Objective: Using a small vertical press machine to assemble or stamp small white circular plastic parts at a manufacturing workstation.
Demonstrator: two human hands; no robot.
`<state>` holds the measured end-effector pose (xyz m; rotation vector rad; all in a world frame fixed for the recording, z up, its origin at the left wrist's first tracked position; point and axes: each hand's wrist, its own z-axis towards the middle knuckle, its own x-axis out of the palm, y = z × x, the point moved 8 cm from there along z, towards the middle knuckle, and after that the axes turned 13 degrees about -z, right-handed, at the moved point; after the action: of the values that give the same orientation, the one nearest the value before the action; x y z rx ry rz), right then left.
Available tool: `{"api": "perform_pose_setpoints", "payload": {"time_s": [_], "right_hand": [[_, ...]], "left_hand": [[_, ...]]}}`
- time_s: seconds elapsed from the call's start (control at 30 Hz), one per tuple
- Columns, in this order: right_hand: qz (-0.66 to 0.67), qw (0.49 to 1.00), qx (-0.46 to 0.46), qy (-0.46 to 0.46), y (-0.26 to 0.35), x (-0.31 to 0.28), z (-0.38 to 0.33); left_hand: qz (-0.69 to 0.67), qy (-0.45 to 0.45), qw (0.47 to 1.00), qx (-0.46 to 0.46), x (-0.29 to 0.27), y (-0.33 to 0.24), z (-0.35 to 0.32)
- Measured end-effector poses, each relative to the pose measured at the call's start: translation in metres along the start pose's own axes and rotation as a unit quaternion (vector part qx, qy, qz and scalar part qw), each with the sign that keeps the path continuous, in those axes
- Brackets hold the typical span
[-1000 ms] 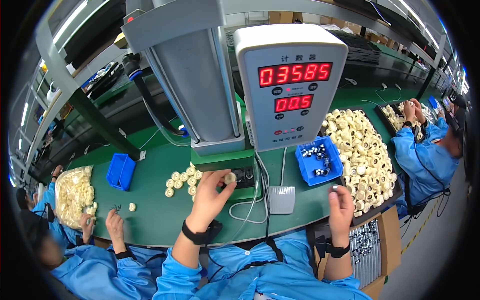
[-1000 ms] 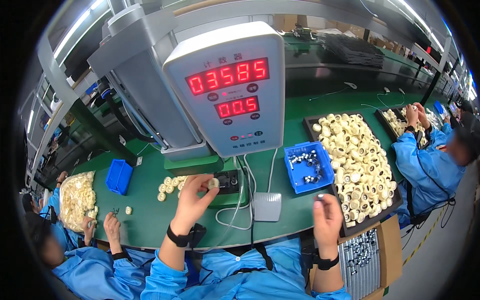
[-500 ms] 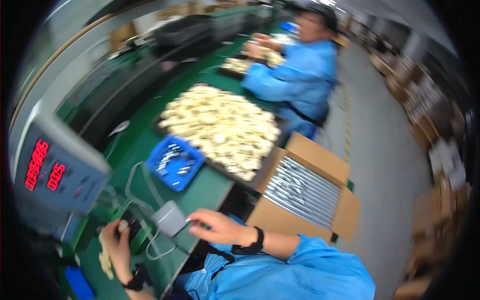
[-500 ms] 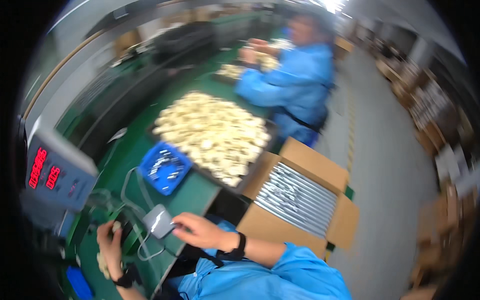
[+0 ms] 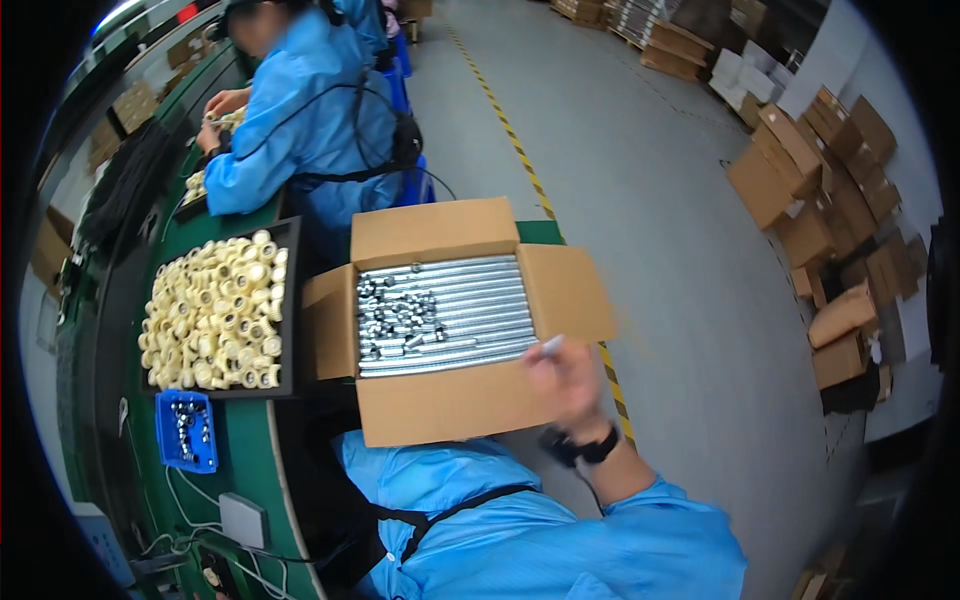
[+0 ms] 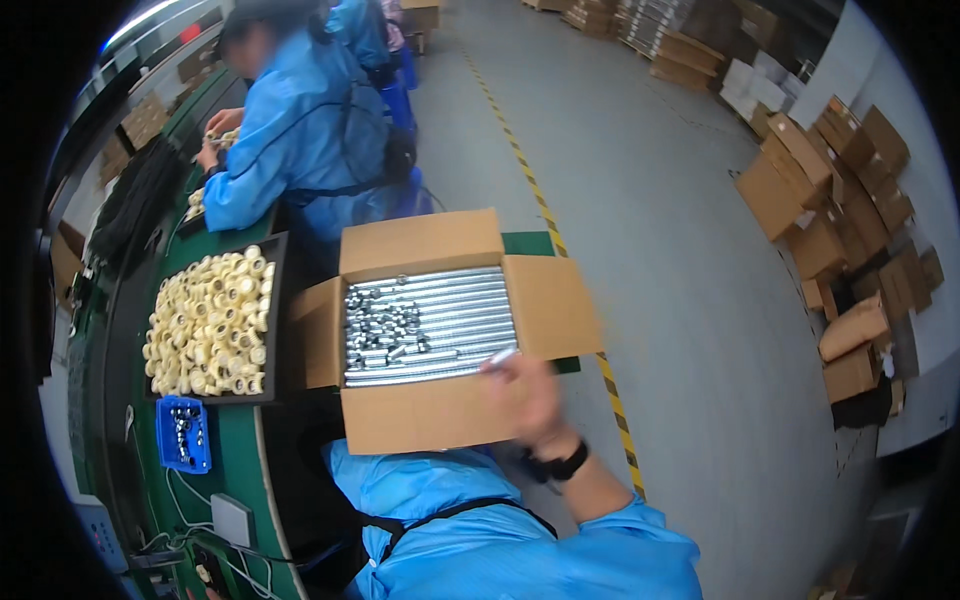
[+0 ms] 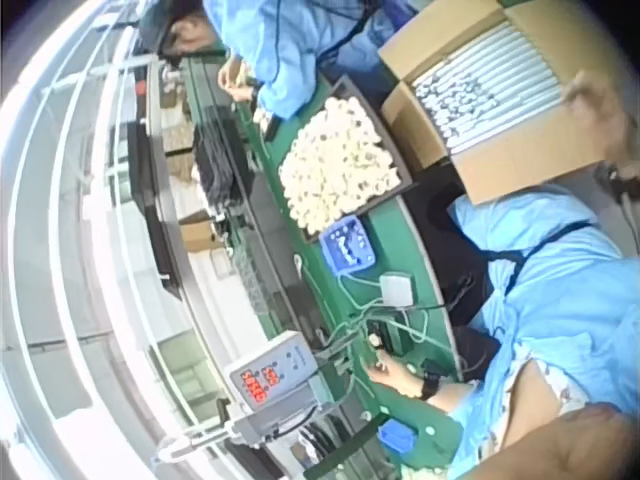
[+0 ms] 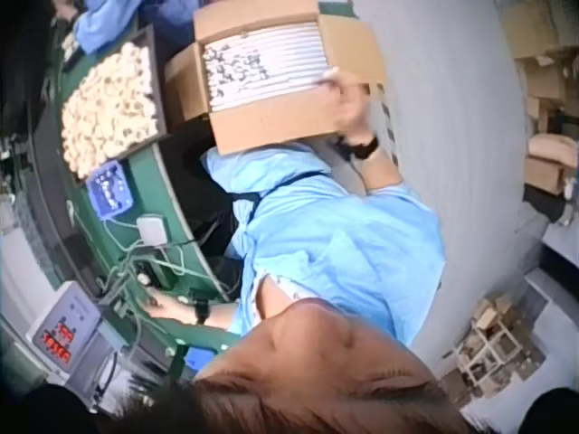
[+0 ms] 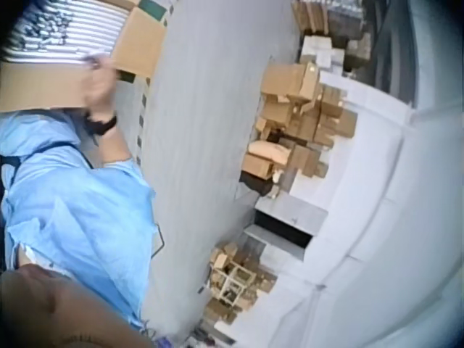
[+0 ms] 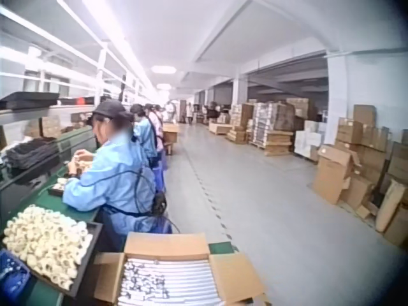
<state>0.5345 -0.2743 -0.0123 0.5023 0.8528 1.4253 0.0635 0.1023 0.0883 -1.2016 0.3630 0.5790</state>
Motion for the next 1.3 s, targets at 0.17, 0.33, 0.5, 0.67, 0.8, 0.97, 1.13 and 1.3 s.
{"api": "perform_pose_setpoints", "payload": {"time_s": [0.17,0.33,0.5,0.67,0.8,0.97,1.13,1.3], "right_hand": [[-0.091,0.946,0.195,-0.241,-0.118,-0.158,0.013],[-0.139,0.879,0.323,-0.321,-0.251,-0.199,-0.075],[-0.002,0.794,0.507,-0.336,-0.358,-0.131,-0.188],[-0.037,0.78,0.541,-0.313,-0.359,-0.108,-0.176],[-0.037,0.717,0.593,-0.364,-0.366,-0.098,-0.177],[-0.136,0.743,0.544,-0.366,-0.379,-0.088,-0.18],[-0.17,0.758,0.497,-0.387,-0.399,-0.099,-0.19],[-0.139,0.756,0.505,-0.393,-0.381,-0.097,-0.176]], "left_hand": [[-0.041,0.029,0.997,0.056,0.008,0.007,-0.017],[-0.086,0.043,0.986,0.132,-0.002,0.038,-0.009],[-0.14,0.009,0.974,0.178,0.018,0.008,-0.017],[-0.117,0.004,0.973,0.199,0.042,-0.048,-0.056],[-0.232,0.068,0.945,0.221,0.074,-0.038,-0.051],[-0.214,0.133,0.939,0.235,0.102,-0.058,-0.07],[-0.192,0.195,0.936,0.22,0.138,-0.079,-0.068],[-0.174,0.235,0.931,0.219,0.154,-0.075,-0.068]]}}
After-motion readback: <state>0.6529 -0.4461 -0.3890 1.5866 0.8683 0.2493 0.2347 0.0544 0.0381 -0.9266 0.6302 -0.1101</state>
